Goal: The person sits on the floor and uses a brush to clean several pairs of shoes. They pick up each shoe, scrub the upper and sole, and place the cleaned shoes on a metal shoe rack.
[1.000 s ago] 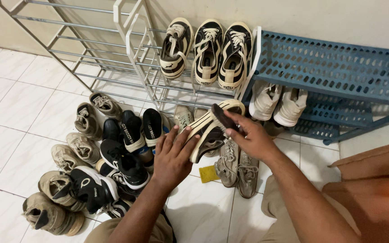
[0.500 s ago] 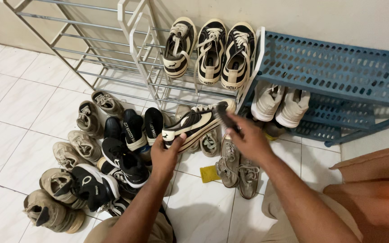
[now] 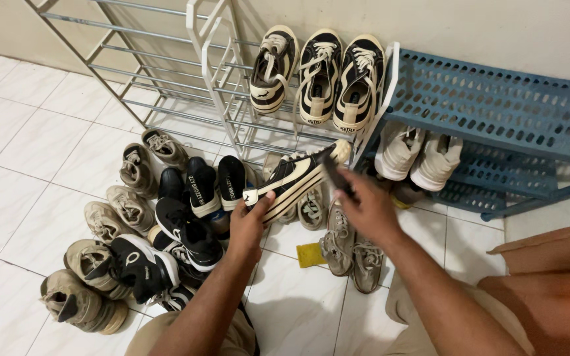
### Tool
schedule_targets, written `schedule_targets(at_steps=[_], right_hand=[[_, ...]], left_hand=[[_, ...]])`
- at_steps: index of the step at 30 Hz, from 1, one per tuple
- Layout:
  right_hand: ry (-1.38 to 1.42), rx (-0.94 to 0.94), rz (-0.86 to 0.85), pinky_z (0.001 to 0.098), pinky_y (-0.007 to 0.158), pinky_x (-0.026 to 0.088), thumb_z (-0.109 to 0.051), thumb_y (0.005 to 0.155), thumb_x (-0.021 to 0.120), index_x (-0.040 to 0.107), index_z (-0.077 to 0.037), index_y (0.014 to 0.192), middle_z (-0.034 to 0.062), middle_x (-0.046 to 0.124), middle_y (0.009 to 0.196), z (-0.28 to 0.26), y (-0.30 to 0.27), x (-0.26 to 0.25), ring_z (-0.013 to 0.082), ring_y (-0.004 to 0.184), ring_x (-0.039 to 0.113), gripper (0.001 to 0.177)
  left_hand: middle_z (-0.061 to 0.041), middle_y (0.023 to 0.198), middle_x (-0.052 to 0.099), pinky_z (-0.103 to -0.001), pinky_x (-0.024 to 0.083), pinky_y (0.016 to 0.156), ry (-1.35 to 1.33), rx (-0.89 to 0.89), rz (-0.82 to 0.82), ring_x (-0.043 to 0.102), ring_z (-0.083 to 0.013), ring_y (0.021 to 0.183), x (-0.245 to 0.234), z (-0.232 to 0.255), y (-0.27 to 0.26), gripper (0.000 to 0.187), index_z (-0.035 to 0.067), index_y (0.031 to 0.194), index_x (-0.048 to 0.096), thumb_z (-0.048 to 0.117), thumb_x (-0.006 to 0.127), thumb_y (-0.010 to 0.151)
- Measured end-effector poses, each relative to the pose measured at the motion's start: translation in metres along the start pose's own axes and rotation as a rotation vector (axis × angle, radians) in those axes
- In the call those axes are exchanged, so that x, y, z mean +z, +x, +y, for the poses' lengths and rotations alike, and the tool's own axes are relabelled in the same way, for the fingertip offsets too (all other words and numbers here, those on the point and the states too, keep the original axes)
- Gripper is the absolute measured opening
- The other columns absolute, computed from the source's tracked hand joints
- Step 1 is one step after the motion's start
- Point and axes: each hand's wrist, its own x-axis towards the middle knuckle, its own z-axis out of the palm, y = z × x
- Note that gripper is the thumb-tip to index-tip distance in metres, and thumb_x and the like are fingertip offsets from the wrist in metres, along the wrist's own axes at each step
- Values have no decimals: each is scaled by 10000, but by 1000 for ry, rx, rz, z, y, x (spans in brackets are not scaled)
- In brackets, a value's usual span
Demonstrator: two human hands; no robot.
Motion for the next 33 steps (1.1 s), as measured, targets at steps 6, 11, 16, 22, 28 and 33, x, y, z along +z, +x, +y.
schedule_targets(at_steps=[6, 11, 16, 22, 28, 33], right_hand=[[-294, -339, 90, 405, 752, 577, -362, 978, 700, 585, -218, 1463, 134, 725, 1128, 14, 1, 12, 274, 904, 721, 519], [-139, 44, 160, 388, 761, 580, -351, 979, 676, 524, -219, 1514, 136, 737, 1192, 10, 22, -9, 237, 848, 738, 572], [37, -287, 5, 362, 772, 626, -324, 984, 698, 523, -174, 1479, 181, 644, 1338, -1, 7, 13, 244, 986, 733, 546], [-241, 12, -5, 400, 813, 579, -382, 965, 675, 517, -277, 1475, 96, 699, 1310, 0, 19, 14, 274, 845, 765, 544], [-120, -27, 126, 362, 766, 581, -358, 975, 694, 509, -203, 1499, 149, 737, 1158, 3, 31, 6, 240, 881, 751, 577], [-33, -166, -129, 350, 669, 585, -323, 935, 707, 512, -214, 1494, 103, 739, 1174, -14, 20, 23, 231, 776, 720, 602]], left_hand=[[-56, 941, 728, -303, 470, 646, 54, 23, 30, 638, -151, 781, -2, 1, 11, 378, 56, 1081, 687, 322, 801, 837], [-39, 937, 694, -318, 407, 633, 106, 16, 46, 580, -145, 779, -7, 19, 6, 407, 69, 1095, 665, 338, 812, 827], [-45, 975, 719, -297, 491, 693, 119, 8, 46, 649, -138, 841, -4, 28, -1, 439, 69, 1112, 645, 339, 810, 808], [-65, 969, 717, -285, 478, 637, 74, 44, 37, 644, -143, 802, -5, 31, -3, 415, 52, 1109, 645, 290, 816, 816], [-54, 899, 673, -284, 389, 537, 33, 49, 45, 546, -145, 695, -12, 34, -1, 382, 39, 1075, 629, 267, 830, 845], [-35, 871, 686, -272, 440, 549, 46, 72, 62, 589, -120, 689, -13, 34, 2, 324, 56, 1020, 651, 269, 820, 843]])
